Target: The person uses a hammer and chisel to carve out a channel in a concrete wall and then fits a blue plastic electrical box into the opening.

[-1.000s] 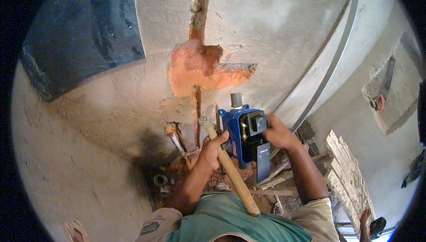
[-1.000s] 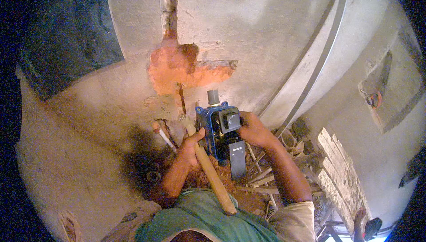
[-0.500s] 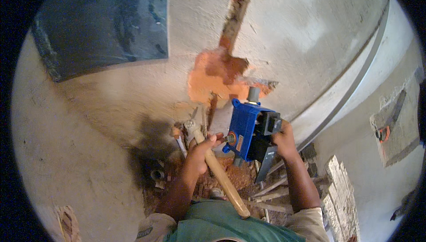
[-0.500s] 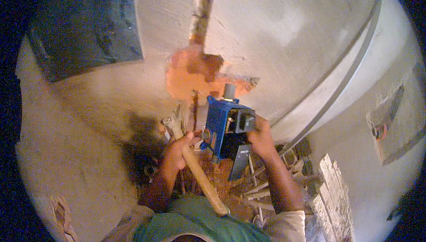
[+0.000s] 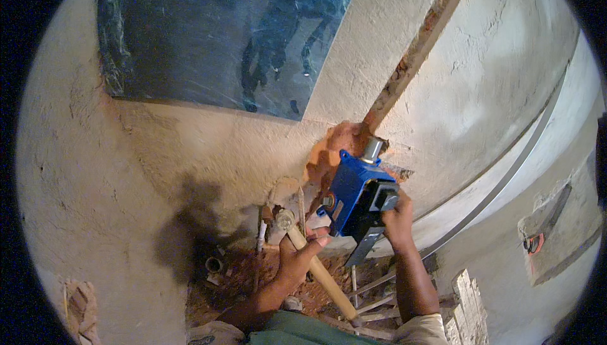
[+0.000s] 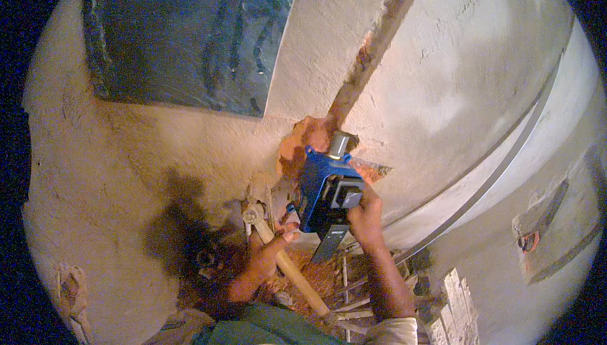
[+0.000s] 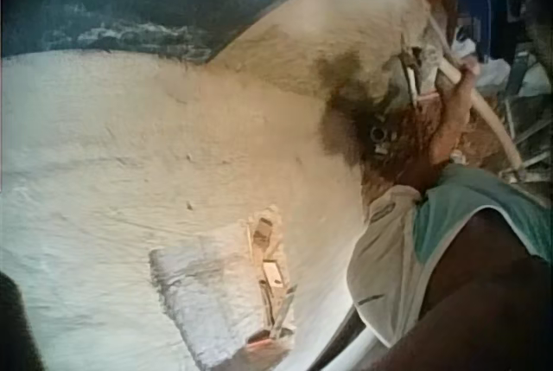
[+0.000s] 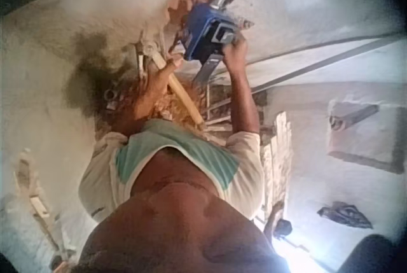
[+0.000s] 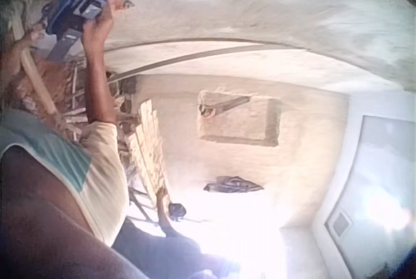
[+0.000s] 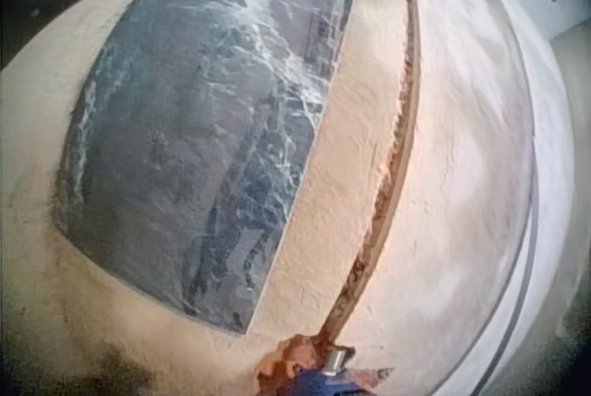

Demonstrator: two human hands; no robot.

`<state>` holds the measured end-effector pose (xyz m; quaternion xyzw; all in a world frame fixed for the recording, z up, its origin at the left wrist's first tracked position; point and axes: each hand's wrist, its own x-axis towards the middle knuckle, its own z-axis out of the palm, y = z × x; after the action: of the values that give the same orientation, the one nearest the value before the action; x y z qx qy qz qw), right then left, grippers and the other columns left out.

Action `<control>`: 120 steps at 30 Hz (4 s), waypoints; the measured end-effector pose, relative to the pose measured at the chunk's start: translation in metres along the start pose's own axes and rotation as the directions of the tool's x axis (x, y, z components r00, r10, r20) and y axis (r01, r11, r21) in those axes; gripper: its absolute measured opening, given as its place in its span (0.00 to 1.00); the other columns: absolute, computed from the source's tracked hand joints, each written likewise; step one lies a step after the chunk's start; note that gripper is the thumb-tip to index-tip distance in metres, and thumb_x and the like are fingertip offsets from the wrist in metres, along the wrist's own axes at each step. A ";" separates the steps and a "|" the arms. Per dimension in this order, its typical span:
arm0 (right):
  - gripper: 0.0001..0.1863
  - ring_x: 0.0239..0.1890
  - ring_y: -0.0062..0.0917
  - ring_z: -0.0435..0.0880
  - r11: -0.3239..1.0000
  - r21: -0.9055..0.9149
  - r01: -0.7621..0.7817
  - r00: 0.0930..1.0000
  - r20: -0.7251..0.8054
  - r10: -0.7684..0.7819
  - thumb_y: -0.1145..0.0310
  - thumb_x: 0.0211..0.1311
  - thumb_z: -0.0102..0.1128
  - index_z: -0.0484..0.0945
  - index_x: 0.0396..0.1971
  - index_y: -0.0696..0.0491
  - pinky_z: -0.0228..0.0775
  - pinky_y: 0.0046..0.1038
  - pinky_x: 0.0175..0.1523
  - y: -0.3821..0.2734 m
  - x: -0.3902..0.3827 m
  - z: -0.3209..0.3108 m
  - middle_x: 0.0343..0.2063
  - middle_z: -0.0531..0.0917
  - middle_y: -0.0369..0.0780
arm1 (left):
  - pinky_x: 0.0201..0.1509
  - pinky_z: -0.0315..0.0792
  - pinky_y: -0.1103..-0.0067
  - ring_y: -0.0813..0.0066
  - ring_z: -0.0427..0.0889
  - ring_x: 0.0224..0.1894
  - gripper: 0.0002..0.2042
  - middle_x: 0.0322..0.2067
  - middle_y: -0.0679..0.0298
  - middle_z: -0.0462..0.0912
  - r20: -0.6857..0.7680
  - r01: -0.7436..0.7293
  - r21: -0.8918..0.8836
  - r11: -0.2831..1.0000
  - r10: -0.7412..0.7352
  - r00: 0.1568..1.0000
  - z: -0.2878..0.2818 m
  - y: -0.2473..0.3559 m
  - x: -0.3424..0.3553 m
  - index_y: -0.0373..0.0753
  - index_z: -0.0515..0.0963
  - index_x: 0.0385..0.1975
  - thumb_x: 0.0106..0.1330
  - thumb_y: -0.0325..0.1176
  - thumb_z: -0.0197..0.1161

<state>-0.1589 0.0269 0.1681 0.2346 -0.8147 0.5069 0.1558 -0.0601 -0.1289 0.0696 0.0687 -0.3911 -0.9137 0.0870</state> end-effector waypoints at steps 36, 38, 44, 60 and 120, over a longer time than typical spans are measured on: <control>0.23 0.39 0.30 0.77 0.934 -0.224 0.278 0.928 -0.188 -0.321 0.77 0.51 0.54 0.65 0.50 0.60 0.68 0.28 0.45 0.026 0.051 0.059 0.37 0.78 0.47 | 0.63 0.51 0.67 0.54 0.53 0.61 0.19 0.56 0.41 0.55 -0.030 -0.186 -0.398 0.898 0.190 0.981 0.009 -0.016 0.072 0.34 0.59 0.39 0.46 0.16 0.51; 0.21 0.41 0.25 0.75 0.938 -0.227 0.261 0.934 -0.185 -0.304 0.76 0.54 0.53 0.65 0.49 0.61 0.65 0.26 0.47 0.033 0.050 0.053 0.39 0.77 0.45 | 0.61 0.54 0.68 0.55 0.56 0.60 0.17 0.56 0.40 0.55 -0.078 -0.160 -0.304 0.939 0.143 0.987 0.017 -0.009 0.066 0.34 0.60 0.39 0.47 0.16 0.50; 0.23 0.26 0.42 0.77 0.923 -0.268 0.277 0.917 -0.214 -0.337 0.77 0.50 0.53 0.65 0.50 0.58 0.68 0.33 0.30 0.044 0.052 0.054 0.24 0.76 0.51 | 0.50 0.64 0.76 0.64 0.66 0.52 0.17 0.55 0.46 0.59 -0.136 -0.175 -0.211 0.962 0.149 0.980 0.017 -0.018 0.066 0.33 0.63 0.39 0.46 0.18 0.52; 0.14 0.19 0.41 0.77 0.913 -0.317 0.258 0.879 -0.316 -0.358 0.72 0.52 0.55 0.70 0.39 0.58 0.68 0.34 0.23 0.054 0.050 0.055 0.19 0.76 0.48 | 0.45 0.69 0.81 0.67 0.70 0.50 0.17 0.50 0.50 0.68 -0.052 -0.310 -0.186 0.933 0.305 0.951 0.009 -0.038 0.067 0.38 0.63 0.41 0.50 0.21 0.54; 0.18 0.32 0.23 0.72 0.853 -0.262 0.451 0.847 -0.178 -0.502 0.58 0.59 0.46 0.71 0.33 0.61 0.65 0.27 0.38 0.101 0.049 0.061 0.29 0.75 0.40 | 0.38 0.72 0.79 0.74 0.76 0.35 0.16 0.35 0.54 0.75 -0.234 -0.222 -0.221 0.950 0.169 0.957 0.000 -0.082 0.056 0.33 0.63 0.35 0.51 0.25 0.63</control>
<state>-0.2561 -0.0011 0.0896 0.3495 -0.7543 0.3876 0.3983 -0.1234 -0.0848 0.0066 0.1150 -0.2686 -0.9291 0.2266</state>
